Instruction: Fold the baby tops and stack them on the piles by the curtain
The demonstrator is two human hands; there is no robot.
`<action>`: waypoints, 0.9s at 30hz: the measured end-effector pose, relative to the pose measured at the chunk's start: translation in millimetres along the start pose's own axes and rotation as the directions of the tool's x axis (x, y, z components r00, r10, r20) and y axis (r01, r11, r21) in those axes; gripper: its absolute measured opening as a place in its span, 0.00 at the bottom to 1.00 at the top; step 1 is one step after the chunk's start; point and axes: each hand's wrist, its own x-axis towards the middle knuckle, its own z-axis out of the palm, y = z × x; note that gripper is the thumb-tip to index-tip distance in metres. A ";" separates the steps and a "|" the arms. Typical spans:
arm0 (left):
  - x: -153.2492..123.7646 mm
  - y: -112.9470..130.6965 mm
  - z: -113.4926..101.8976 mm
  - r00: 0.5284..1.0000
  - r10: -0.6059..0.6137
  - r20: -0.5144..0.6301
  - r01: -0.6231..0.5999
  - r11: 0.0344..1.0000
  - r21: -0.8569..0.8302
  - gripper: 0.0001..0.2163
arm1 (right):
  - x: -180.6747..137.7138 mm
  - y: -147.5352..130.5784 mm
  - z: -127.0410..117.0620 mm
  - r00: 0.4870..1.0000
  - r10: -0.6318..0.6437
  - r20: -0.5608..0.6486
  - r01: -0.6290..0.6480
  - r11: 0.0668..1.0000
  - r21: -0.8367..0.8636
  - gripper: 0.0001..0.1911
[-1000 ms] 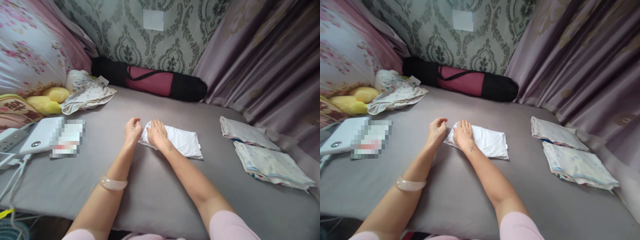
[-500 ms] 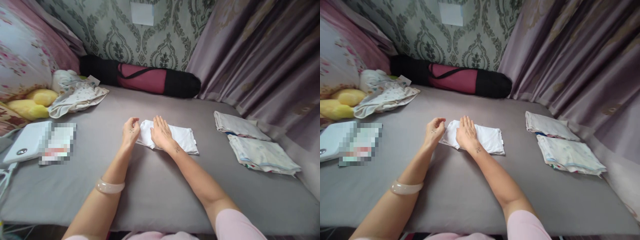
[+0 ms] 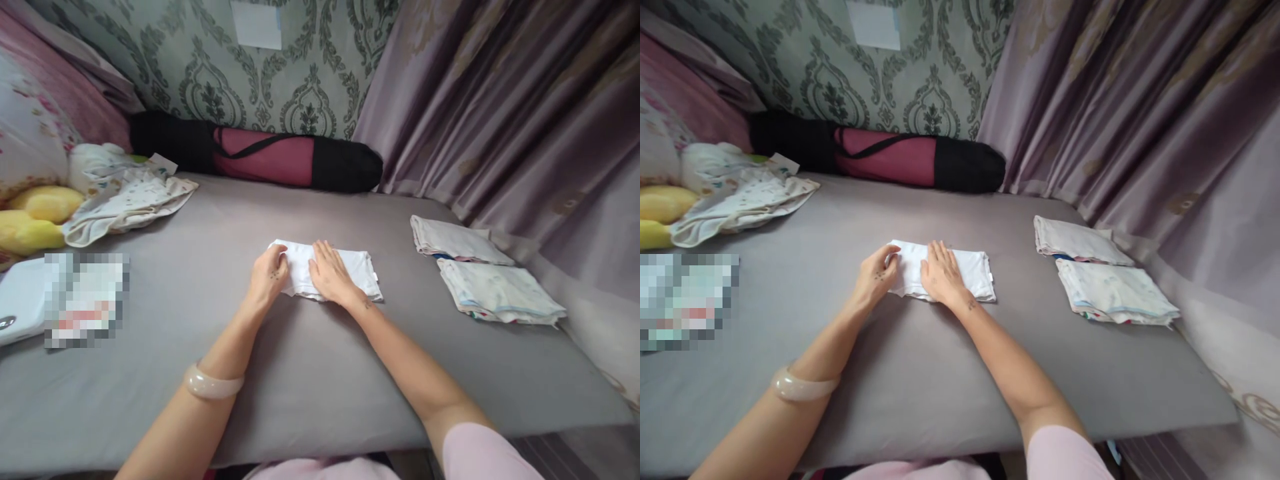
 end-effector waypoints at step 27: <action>0.1 -8.0 3.6 0.996 0.060 0.062 -0.065 0.994 0.090 0.14 | -39.7 77.9 4.4 0.984 0.169 -0.059 -0.175 0.977 -0.124 0.33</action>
